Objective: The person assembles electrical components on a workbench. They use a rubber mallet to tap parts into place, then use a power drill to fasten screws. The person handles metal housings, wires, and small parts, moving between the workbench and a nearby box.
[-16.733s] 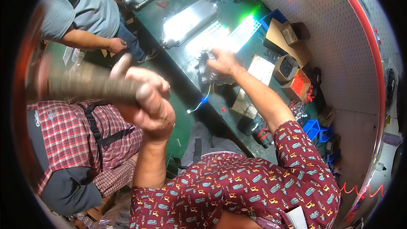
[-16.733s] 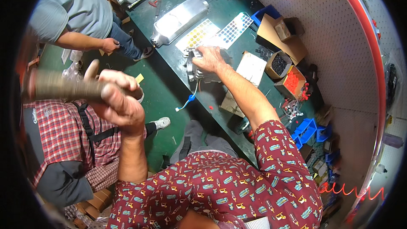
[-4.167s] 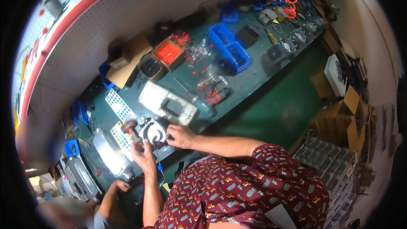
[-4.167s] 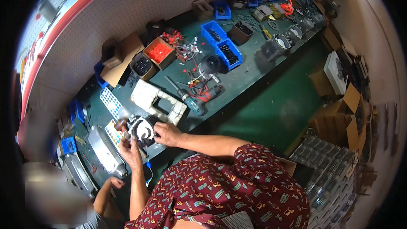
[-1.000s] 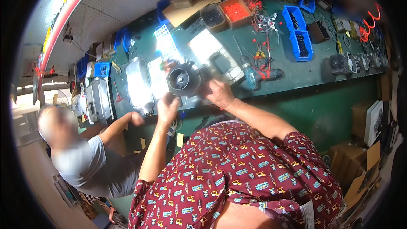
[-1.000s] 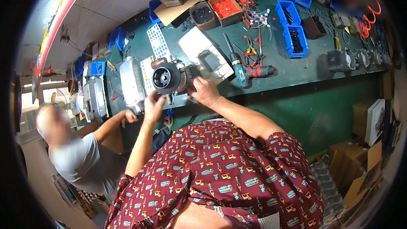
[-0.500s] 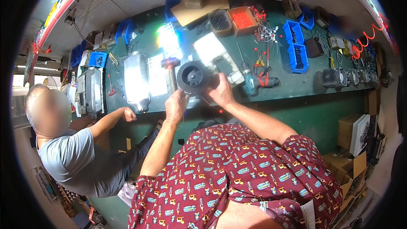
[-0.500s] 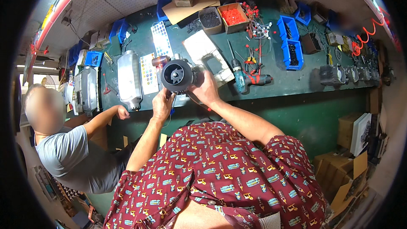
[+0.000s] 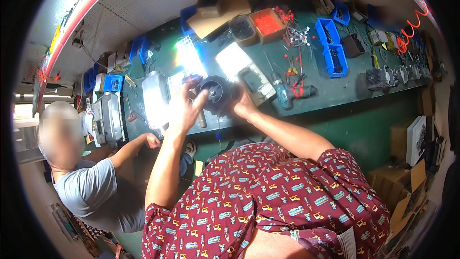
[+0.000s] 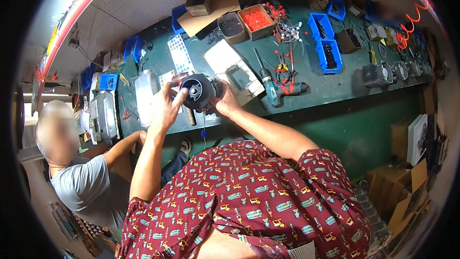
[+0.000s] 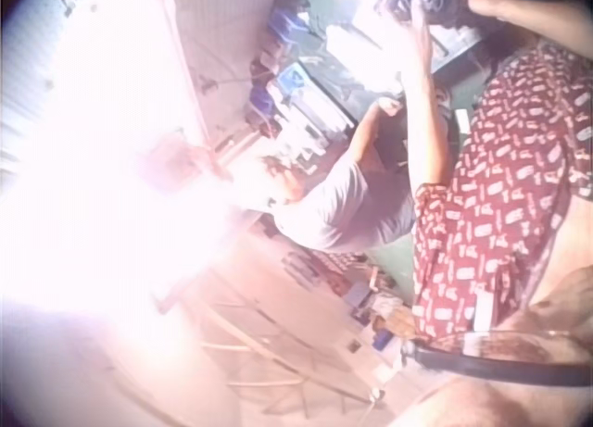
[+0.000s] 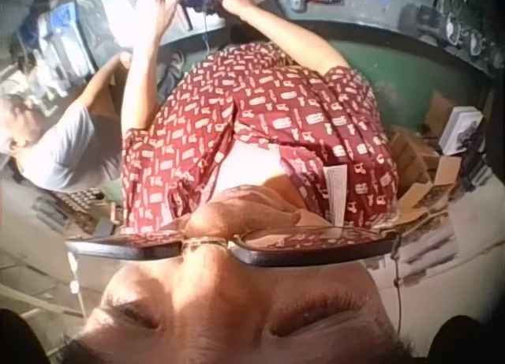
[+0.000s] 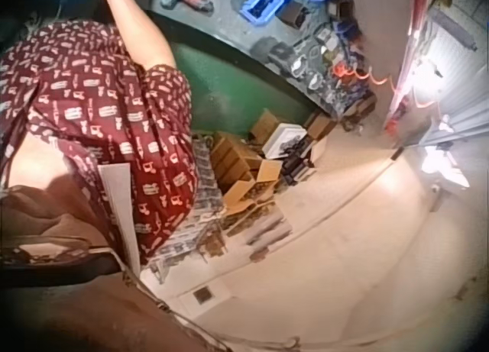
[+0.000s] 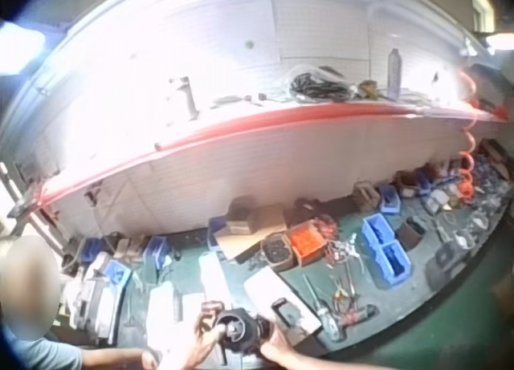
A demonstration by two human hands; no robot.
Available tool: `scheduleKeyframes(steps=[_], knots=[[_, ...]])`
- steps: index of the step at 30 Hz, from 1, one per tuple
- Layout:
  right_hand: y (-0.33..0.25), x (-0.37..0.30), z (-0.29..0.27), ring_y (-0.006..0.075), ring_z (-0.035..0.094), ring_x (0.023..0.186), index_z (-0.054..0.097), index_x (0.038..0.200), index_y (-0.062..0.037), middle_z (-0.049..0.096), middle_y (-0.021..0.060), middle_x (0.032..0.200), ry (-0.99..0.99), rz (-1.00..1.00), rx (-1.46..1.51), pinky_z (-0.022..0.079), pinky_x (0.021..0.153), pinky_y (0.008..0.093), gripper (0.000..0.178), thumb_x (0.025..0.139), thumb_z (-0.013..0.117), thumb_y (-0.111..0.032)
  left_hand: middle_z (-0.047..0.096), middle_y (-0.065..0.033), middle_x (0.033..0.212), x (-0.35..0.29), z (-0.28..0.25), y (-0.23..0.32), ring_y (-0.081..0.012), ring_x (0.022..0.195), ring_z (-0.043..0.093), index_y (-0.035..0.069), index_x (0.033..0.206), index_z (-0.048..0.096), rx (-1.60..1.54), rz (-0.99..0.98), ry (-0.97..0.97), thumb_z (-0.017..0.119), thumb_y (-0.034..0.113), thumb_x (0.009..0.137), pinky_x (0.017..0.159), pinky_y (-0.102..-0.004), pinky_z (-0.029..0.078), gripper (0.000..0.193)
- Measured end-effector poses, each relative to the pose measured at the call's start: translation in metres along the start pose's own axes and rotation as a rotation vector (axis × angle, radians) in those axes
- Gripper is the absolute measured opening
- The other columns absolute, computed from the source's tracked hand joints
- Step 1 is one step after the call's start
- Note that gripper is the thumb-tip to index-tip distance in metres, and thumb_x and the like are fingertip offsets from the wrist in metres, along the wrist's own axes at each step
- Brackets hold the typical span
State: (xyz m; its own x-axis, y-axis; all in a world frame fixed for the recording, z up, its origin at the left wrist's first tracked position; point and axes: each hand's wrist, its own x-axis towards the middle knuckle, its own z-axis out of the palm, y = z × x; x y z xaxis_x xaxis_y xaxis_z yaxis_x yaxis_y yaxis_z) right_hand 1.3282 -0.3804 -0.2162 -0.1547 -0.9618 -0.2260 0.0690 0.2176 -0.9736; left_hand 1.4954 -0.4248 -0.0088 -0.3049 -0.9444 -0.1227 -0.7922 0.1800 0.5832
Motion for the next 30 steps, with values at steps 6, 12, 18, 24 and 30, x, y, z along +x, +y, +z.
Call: scheduleKeyframes(steps=[6, 12, 18, 24, 30], knots=[[-0.003, 0.010, 0.005, 0.0228, 0.055, 0.124, 0.026, 0.151, 0.0051, 0.056, 0.0189, 0.135, -0.107, -0.036, 0.182, 0.046, 0.105, 0.0335, 0.090, 0.085, 0.081, -0.019, 0.068, -0.0230, 0.119, 0.006, -0.002, 0.020, -0.0343, 0.103, 0.070, 0.000, 0.134, 0.056, 0.137, -0.050, -0.090, 0.074, 0.049, 0.086, 0.089, -0.0430, 0.055, 0.070], [-0.040, -0.007, 0.006, 0.0191, 0.064, 0.102, 0.046, 0.135, 0.0007, 0.068, 0.0129, 0.113, -0.150, 0.042, 0.278, 0.053, 0.088, 0.0334, 0.060, 0.083, 0.075, -0.011, 0.066, -0.0256, 0.119, 0.011, -0.015, 0.072, -0.0374, 0.104, 0.070, 0.001, 0.127, 0.056, 0.507, -0.231, -0.299, 0.076, 0.048, 0.084, 0.086, -0.0434, 0.056, 0.066], [-0.014, 0.001, 0.011, 0.0221, 0.067, 0.096, 0.055, 0.121, 0.0012, 0.069, 0.0149, 0.103, -0.041, 0.084, 0.117, 0.054, 0.084, 0.0342, 0.056, 0.078, 0.079, -0.025, 0.052, -0.0171, 0.139, 0.008, -0.041, 0.055, -0.0334, 0.139, 0.045, 0.016, 0.141, 0.048, 0.623, 0.511, -0.195, 0.082, 0.016, 0.063, 0.118, -0.0572, 0.025, 0.085], [-0.045, -0.009, 0.013, 0.0223, 0.068, 0.088, 0.055, 0.118, -0.0002, 0.069, 0.0126, 0.095, -0.052, 0.188, 0.185, 0.055, 0.080, 0.0354, 0.052, 0.074, 0.076, -0.019, 0.043, -0.0176, 0.150, 0.005, -0.043, 0.056, -0.0356, 0.141, 0.042, 0.023, 0.156, 0.032, 0.710, 0.370, -0.200, 0.088, 0.030, 0.065, 0.120, -0.0583, 0.025, 0.107], [0.061, 0.016, 0.041, 0.0224, 0.062, 0.108, 0.052, 0.134, 0.0004, 0.063, 0.0179, 0.115, 0.300, -0.438, -0.034, 0.048, 0.098, 0.0410, 0.069, 0.078, 0.079, -0.028, 0.067, -0.0185, 0.110, 0.025, 0.049, 0.101, -0.0383, 0.097, 0.065, 0.003, 0.120, 0.064, 0.148, 0.669, -0.177, 0.072, 0.018, 0.080, 0.088, -0.0465, 0.053, 0.044]])
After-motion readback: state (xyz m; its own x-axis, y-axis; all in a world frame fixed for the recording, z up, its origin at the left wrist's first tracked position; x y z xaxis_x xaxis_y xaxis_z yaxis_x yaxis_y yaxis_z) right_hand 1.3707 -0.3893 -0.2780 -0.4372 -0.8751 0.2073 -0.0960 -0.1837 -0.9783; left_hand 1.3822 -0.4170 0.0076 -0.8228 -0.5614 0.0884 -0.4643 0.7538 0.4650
